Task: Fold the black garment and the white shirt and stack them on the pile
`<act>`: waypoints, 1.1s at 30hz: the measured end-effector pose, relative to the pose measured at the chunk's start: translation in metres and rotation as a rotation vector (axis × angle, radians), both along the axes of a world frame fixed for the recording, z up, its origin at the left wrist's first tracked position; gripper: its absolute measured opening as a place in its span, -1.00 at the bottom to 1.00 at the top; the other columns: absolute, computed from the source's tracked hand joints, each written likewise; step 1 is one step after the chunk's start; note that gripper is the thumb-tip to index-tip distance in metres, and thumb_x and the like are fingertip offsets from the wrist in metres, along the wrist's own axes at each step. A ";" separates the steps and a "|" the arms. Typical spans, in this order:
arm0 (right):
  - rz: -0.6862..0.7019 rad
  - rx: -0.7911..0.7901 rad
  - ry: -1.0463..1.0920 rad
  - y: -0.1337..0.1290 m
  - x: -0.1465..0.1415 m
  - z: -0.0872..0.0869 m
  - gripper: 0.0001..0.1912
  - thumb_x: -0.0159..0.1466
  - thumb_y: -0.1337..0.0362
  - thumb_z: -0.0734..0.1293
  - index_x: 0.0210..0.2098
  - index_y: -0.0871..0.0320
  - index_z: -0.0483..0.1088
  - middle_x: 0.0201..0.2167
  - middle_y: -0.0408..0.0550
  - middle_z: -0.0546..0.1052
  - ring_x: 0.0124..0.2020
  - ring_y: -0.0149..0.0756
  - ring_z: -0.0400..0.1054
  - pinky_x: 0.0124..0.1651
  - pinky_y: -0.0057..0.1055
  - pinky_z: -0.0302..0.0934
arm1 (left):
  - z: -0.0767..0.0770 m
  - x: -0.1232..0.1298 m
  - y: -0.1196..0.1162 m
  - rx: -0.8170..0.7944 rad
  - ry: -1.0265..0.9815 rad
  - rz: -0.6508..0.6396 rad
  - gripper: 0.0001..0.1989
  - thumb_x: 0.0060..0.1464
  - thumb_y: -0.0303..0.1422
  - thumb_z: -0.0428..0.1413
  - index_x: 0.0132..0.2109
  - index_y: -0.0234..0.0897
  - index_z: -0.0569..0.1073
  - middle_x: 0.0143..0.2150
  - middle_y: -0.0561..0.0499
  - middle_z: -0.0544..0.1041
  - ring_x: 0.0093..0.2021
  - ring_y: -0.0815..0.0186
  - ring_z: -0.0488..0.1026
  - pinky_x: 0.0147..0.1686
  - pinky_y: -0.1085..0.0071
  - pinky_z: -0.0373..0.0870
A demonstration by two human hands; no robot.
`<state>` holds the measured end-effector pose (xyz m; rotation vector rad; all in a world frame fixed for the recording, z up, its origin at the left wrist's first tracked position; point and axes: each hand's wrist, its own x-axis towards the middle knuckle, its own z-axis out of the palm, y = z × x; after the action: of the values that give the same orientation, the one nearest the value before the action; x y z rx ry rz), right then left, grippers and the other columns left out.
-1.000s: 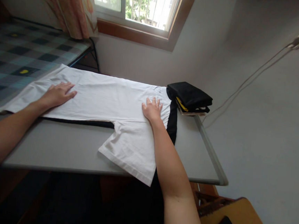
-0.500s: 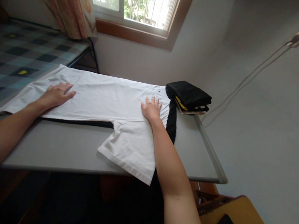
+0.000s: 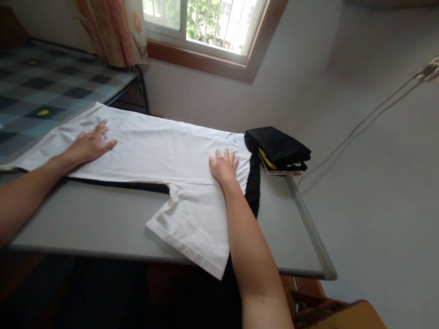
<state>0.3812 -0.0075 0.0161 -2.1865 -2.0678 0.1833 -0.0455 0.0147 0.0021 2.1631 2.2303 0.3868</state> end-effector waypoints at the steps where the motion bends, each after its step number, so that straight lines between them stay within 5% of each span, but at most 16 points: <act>1: -0.002 -0.002 -0.002 0.000 0.000 0.000 -0.37 0.49 0.06 0.07 0.46 0.17 0.11 0.51 0.23 0.01 0.51 0.18 -0.19 0.45 0.12 -0.23 | -0.001 0.000 0.000 -0.004 0.009 -0.007 -0.20 0.29 -0.03 -0.15 0.51 -0.35 -0.11 0.42 -0.28 0.28 0.44 -0.02 0.15 0.37 -0.03 0.05; 5: -0.006 -0.006 -0.011 0.000 -0.001 0.001 -0.38 0.49 0.06 0.07 0.46 0.16 0.11 0.51 0.21 0.01 0.51 0.18 -0.18 0.45 0.11 -0.22 | -0.001 0.000 0.001 -0.042 0.044 -0.020 -0.30 0.30 -0.07 -0.18 0.44 -0.36 0.16 0.46 -0.28 0.20 0.47 -0.11 0.07 0.37 -0.12 0.00; 24: -0.007 0.008 0.014 -0.001 -0.001 0.001 -0.39 0.49 0.08 0.10 0.44 0.17 0.15 0.50 0.24 0.03 0.51 0.20 -0.19 0.45 0.12 -0.24 | 0.001 0.001 0.000 -0.050 0.066 -0.016 -0.30 0.30 -0.07 -0.19 0.43 -0.40 0.19 0.46 -0.28 0.21 0.47 -0.10 0.08 0.37 -0.10 0.01; 33: -0.025 0.185 0.127 0.008 0.005 -0.009 -0.49 0.43 0.19 0.18 0.29 0.26 0.37 0.38 0.22 0.30 0.44 0.14 0.04 0.43 0.11 -0.14 | -0.002 -0.004 0.003 -0.003 0.028 -0.055 -0.34 0.28 -0.10 -0.15 0.37 -0.39 0.28 0.44 -0.32 0.23 0.45 -0.11 0.12 0.36 -0.14 0.03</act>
<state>0.3866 0.0004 0.0068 -2.0355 -1.9079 0.1191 -0.0491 0.0179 -0.0003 2.2363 2.1789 0.3539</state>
